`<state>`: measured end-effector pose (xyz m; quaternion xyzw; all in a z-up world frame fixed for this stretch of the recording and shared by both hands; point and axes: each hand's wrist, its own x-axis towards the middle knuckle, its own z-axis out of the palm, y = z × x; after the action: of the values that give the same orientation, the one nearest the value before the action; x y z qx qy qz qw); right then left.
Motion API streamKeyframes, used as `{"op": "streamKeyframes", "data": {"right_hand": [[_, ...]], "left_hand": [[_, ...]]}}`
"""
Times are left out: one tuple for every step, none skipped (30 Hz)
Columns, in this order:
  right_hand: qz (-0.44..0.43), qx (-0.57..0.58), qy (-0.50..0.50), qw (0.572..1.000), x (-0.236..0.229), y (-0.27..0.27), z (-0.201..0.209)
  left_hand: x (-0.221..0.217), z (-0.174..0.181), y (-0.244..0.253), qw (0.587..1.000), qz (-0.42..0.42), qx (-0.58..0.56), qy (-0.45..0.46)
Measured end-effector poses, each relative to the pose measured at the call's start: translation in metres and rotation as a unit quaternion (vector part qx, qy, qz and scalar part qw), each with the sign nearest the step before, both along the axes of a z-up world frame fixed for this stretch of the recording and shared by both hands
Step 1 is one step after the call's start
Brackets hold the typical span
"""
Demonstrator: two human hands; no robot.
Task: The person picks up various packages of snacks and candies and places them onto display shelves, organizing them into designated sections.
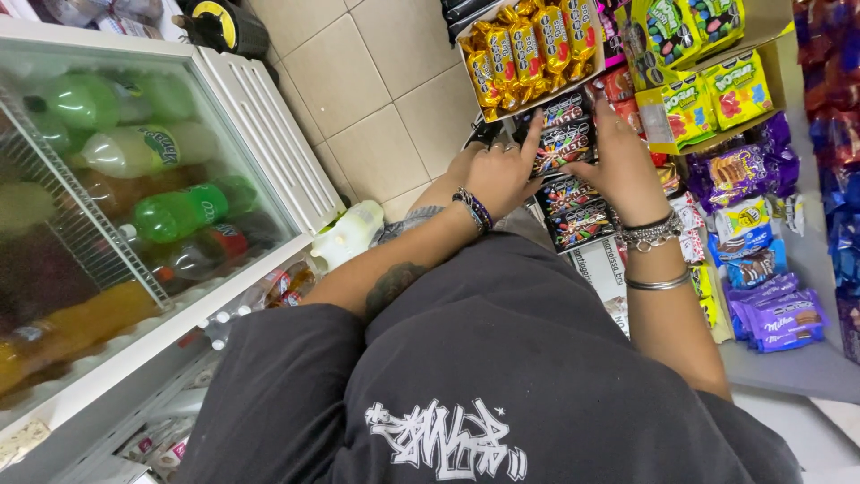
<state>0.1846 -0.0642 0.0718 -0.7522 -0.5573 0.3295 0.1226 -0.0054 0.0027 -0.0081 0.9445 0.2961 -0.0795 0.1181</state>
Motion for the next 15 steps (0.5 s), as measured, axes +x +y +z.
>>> {"op": "streamKeyframes", "data": {"right_hand": [[-0.012,0.031,-0.008,0.999,0.000,-0.003,-0.002],[-0.023,0.063,-0.016,0.998,0.000,-0.006,-0.003],[-0.022,0.063,-0.016,0.998,0.003,-0.011,-0.014],[-0.013,0.076,-0.037,0.996,0.006,-0.017,-0.025],[-0.004,0.089,-0.057,0.994,0.009,-0.022,-0.036],[-0.003,0.089,-0.057,0.994,0.012,-0.025,-0.045],[0.001,0.093,-0.073,0.993,0.014,-0.027,-0.053],[0.005,0.097,-0.089,0.991,0.017,-0.030,-0.061],[0.004,0.097,-0.090,0.991,0.017,-0.028,-0.060],[-0.007,0.127,-0.091,0.988,0.017,-0.026,-0.058],[-0.018,0.156,-0.092,0.983,0.016,-0.024,-0.057],[-0.018,0.155,-0.092,0.983,0.017,-0.024,-0.059],[-0.018,0.160,-0.094,0.982,0.018,-0.023,-0.061],[-0.017,0.165,-0.097,0.981,0.018,-0.023,-0.064],[-0.017,0.165,-0.097,0.981,0.018,-0.023,-0.067]], "left_hand": [[-0.001,0.001,0.001,1.000,-0.012,0.005,-0.011],[-0.001,0.002,0.002,0.999,-0.023,0.011,-0.022],[-0.001,-0.001,0.002,0.999,-0.022,0.011,-0.023],[-0.001,-0.004,0.003,0.998,-0.020,0.038,-0.049],[-0.001,-0.007,0.003,0.995,-0.019,0.064,-0.075],[-0.002,-0.004,0.004,0.995,-0.019,0.064,-0.075],[-0.002,-0.001,0.005,0.992,-0.008,0.078,-0.098],[-0.002,0.002,0.007,0.988,0.003,0.092,-0.122],[-0.001,-0.001,0.009,0.988,0.002,0.091,-0.122],[-0.001,-0.006,0.010,0.982,-0.002,0.117,-0.145],[-0.002,-0.009,0.012,0.975,-0.007,0.143,-0.167],[-0.001,-0.010,0.012,0.976,-0.007,0.143,-0.167],[-0.001,-0.011,0.012,0.972,-0.017,0.149,-0.183],[-0.001,-0.012,0.013,0.967,-0.027,0.155,-0.199],[0.001,-0.017,0.014,0.967,-0.027,0.155,-0.199]]}}
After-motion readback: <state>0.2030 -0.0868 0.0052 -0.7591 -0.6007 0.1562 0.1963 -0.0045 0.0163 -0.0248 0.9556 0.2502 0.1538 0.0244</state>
